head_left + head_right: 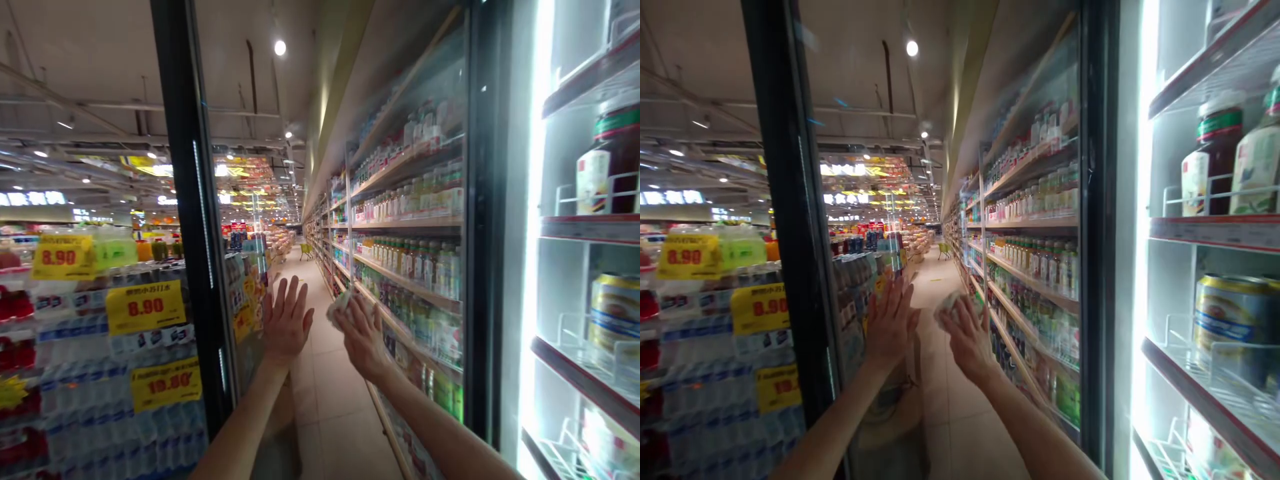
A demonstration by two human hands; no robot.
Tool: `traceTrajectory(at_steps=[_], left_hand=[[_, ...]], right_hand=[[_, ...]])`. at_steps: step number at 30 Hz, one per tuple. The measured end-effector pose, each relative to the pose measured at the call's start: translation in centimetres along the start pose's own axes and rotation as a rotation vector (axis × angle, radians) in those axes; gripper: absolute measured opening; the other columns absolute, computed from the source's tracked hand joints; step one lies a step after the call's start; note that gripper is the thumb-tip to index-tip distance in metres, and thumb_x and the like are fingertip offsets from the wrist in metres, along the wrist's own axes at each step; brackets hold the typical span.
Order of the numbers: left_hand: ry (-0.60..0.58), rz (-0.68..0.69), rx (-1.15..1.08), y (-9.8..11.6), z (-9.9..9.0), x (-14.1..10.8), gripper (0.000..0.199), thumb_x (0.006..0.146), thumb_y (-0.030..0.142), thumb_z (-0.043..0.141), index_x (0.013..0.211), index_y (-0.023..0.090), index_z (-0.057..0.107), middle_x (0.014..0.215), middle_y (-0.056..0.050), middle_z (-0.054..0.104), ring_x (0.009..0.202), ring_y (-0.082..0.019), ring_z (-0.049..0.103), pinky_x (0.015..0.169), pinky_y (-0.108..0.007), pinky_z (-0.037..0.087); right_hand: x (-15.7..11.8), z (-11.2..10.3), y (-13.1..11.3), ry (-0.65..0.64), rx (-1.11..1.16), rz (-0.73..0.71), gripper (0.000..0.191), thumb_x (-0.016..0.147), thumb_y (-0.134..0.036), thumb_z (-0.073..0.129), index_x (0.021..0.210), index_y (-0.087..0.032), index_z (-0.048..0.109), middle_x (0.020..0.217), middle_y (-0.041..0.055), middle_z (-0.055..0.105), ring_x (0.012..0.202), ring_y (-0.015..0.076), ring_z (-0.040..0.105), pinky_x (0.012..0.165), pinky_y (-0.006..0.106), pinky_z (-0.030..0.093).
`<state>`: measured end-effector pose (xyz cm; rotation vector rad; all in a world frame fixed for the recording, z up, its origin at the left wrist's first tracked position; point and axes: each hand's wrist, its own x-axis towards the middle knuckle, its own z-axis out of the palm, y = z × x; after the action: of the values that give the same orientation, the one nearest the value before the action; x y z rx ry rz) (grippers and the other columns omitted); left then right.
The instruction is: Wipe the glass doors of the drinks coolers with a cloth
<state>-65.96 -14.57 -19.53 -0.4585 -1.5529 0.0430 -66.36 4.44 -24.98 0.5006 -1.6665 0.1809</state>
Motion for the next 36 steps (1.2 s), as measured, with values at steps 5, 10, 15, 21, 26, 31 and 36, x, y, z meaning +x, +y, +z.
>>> traceTrajectory(at_steps=[5,10,15,21,26,31,36], left_hand=[[-0.001,0.002,-0.004,0.0,-0.1,0.0,0.056,0.088,0.028,0.044,0.14,0.019,0.026,0.139,-0.01,0.039,0.137,-0.02,0.018,0.113,-0.042,0.009],[0.0,-0.005,0.007,0.4,-0.3,0.0,0.054,0.088,0.027,0.045,0.139,0.018,0.029,0.139,-0.01,0.039,0.137,-0.021,0.018,0.113,-0.042,0.01],[0.0,0.012,0.017,0.2,-0.3,0.0,0.056,0.087,0.027,0.046,0.14,0.017,0.027,0.138,-0.011,0.04,0.137,-0.022,0.019,0.113,-0.043,0.011],[0.013,0.027,0.028,0.2,-0.4,0.1,0.057,0.087,0.026,0.047,0.14,0.015,0.027,0.137,-0.012,0.042,0.137,-0.021,0.018,0.113,-0.043,0.012],[0.014,0.019,0.027,0.3,-0.4,0.1,0.058,0.087,0.026,0.047,0.14,0.016,0.026,0.137,-0.012,0.041,0.137,-0.021,0.017,0.113,-0.043,0.011],[0.03,0.032,0.032,-0.1,-0.1,0.1,0.058,0.086,0.027,0.047,0.14,0.016,0.027,0.137,-0.012,0.042,0.137,-0.021,0.019,0.112,-0.043,0.012],[0.009,0.024,0.017,0.0,-0.2,0.0,0.057,0.087,0.028,0.046,0.139,0.016,0.029,0.138,-0.012,0.04,0.137,-0.021,0.018,0.112,-0.043,0.012]], right_hand=[[-0.8,-0.4,3.2,0.066,-0.039,0.061,0.048,0.081,-0.014,0.044,0.127,-0.029,0.047,0.139,0.0089,0.041,0.134,0.0247,0.028,0.108,0.054,0.017],[0.5,-1.6,9.3,0.296,-0.11,0.62,0.049,0.088,-0.025,0.035,0.136,-0.018,0.036,0.142,0.0198,0.033,0.133,0.0311,0.028,0.1,0.059,0.026],[0.3,-0.7,3.6,0.096,-0.044,0.227,0.048,0.084,-0.016,0.039,0.132,-0.024,0.042,0.145,0.0123,0.03,0.136,0.0274,0.023,0.105,0.053,0.024],[-1.1,-1.2,6.9,0.096,-0.09,0.184,0.049,0.084,-0.017,0.041,0.133,-0.026,0.04,0.143,0.012,0.034,0.134,0.0265,0.027,0.106,0.054,0.021],[-0.6,-1.6,8.8,0.243,-0.151,0.52,0.051,0.088,-0.022,0.034,0.139,-0.02,0.031,0.144,0.0186,0.03,0.134,0.0309,0.026,0.1,0.058,0.028],[-1.7,0.0,-0.6,-0.015,0.003,0.018,0.054,0.079,-0.008,0.042,0.13,-0.026,0.043,0.141,0.0109,0.037,0.137,0.0265,0.022,0.107,0.054,0.021],[-4.7,-0.1,0.6,-0.044,-0.011,-0.017,0.052,0.078,-0.006,0.042,0.125,-0.029,0.049,0.136,0.0076,0.043,0.135,0.0237,0.025,0.107,0.054,0.019]])
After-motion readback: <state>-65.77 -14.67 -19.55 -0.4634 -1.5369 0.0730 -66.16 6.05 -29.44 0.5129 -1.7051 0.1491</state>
